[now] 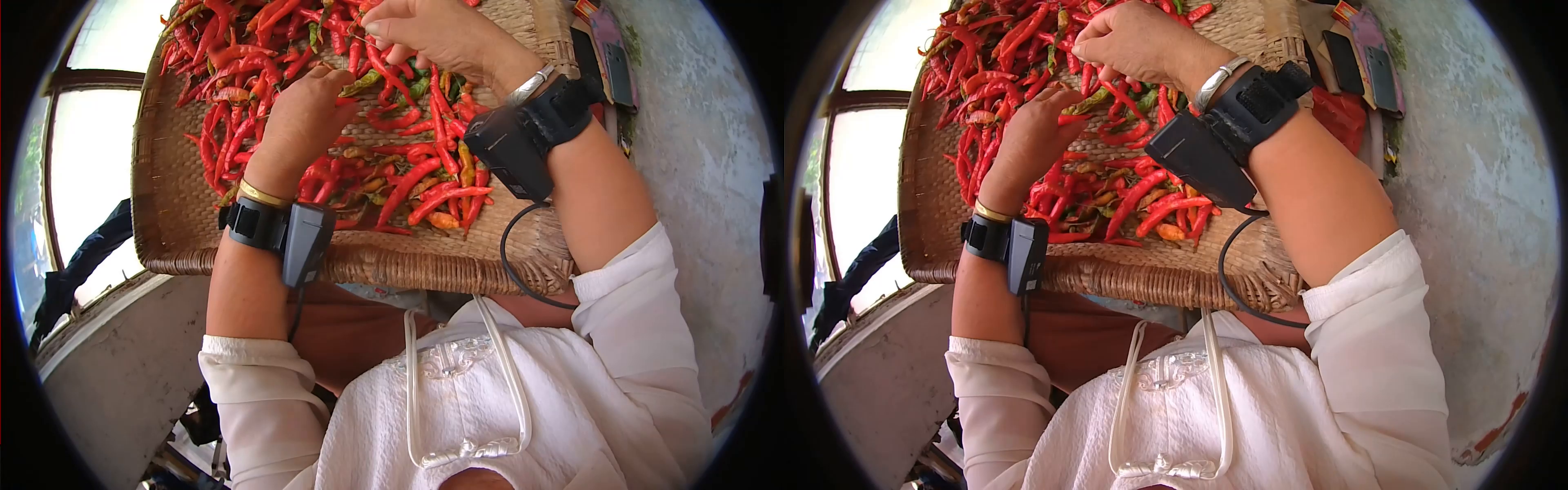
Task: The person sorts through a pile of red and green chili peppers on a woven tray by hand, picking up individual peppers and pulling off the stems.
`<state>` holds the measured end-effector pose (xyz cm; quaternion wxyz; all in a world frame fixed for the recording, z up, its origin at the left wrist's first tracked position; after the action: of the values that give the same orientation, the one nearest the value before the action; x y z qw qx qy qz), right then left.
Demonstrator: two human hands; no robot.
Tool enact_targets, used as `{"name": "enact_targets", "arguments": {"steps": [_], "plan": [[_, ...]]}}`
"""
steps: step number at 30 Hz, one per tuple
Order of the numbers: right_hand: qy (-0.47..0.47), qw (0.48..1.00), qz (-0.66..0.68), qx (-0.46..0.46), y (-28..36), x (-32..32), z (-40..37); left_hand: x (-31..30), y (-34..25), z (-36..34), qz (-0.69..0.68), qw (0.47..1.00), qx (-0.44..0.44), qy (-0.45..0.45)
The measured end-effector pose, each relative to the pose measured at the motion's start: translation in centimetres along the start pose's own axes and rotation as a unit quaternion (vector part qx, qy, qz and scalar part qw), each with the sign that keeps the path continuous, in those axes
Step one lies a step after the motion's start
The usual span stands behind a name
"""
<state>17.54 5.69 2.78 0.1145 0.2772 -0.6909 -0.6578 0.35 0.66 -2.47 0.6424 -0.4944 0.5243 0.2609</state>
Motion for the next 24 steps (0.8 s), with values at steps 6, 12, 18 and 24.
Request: {"name": "enact_targets", "arguments": {"steps": [6,12,18,24], "plan": [[-0.023,0.977,-0.213,0.024,-3.5,0.8,1.8,0.8,0.1,0.5,0.003,1.000,-0.007,-0.014],[0.087,0.925,-0.357,-0.098,-4.6,2.1,0.9,1.3,0.3,0.8,0.002,1.000,0.008,-0.001],[0.172,0.897,-0.407,-0.022,-5.0,3.1,0.6,1.4,0.3,0.7,0.033,0.999,-0.005,0.015],[0.107,0.978,-0.166,0.066,-3.4,2.9,0.3,1.1,0.0,0.8,0.039,0.998,-0.026,0.039]]}}
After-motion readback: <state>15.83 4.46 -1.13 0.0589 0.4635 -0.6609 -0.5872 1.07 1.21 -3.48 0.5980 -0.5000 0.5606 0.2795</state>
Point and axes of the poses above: each hand's wrist, its own z-axis towards the middle knuckle, its own x-axis out of the palm, y = z × x, the point moved 3 cm from there along z, towards the middle knuckle, and after that the axes turned 1 degree about z, right-handed, at the moved point
